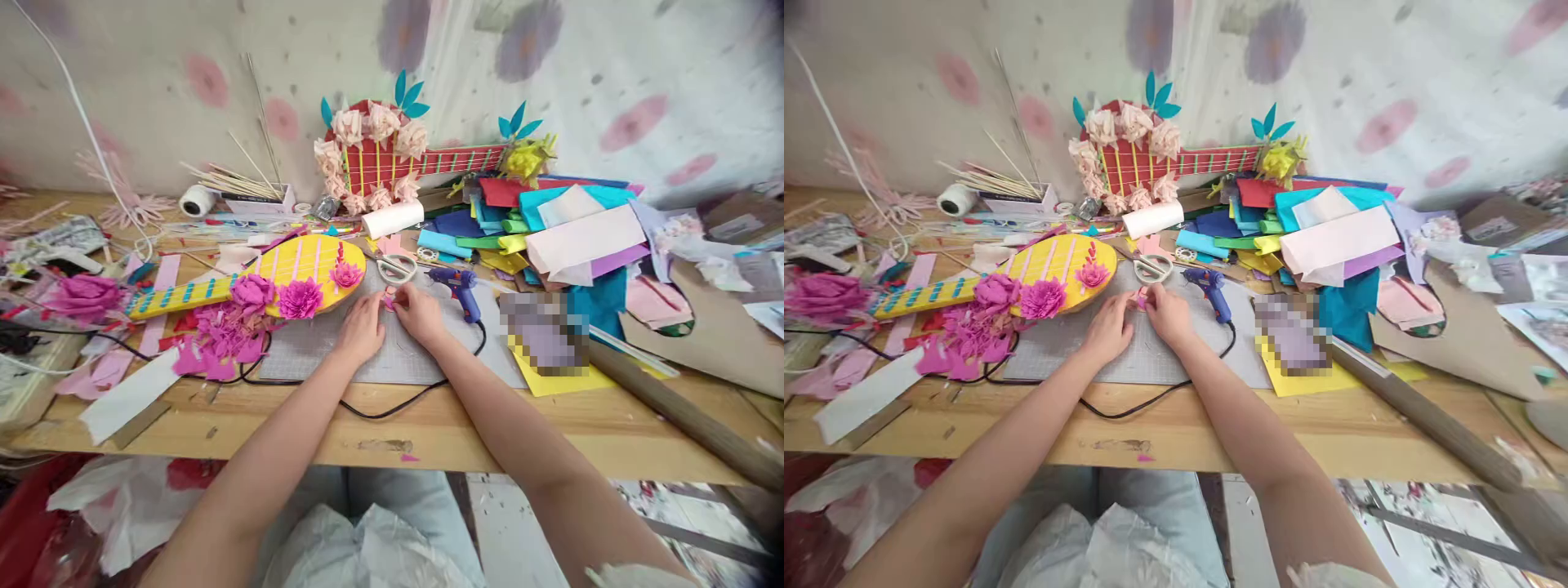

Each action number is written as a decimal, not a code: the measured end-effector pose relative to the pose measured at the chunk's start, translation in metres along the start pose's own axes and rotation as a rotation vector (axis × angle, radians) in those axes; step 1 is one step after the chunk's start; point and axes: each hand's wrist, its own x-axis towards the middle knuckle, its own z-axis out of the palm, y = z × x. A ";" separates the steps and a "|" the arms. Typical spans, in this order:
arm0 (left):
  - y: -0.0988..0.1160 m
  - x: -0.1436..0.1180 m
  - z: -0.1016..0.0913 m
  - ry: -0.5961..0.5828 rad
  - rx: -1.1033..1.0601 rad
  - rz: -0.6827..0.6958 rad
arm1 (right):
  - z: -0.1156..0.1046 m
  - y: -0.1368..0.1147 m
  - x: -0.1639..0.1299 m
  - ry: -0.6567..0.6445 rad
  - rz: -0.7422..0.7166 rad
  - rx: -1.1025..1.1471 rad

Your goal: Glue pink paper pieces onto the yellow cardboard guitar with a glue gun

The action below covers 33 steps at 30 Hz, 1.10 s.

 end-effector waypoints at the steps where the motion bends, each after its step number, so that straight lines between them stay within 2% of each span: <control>1: 0.000 0.000 -0.001 -0.001 0.001 -0.002 | 0.000 0.000 0.000 0.004 0.006 -0.001; 9: 0.000 -0.002 -0.004 -0.002 0.000 0.072 | -0.007 0.004 -0.001 -0.030 -0.020 0.135; 26: 0.001 -0.001 -0.006 0.019 -0.024 0.012 | -0.006 0.000 -0.002 -0.021 -0.003 0.051; 33: 0.002 0.000 -0.006 -0.014 -0.031 -0.006 | -0.006 -0.004 -0.001 -0.036 -0.011 0.012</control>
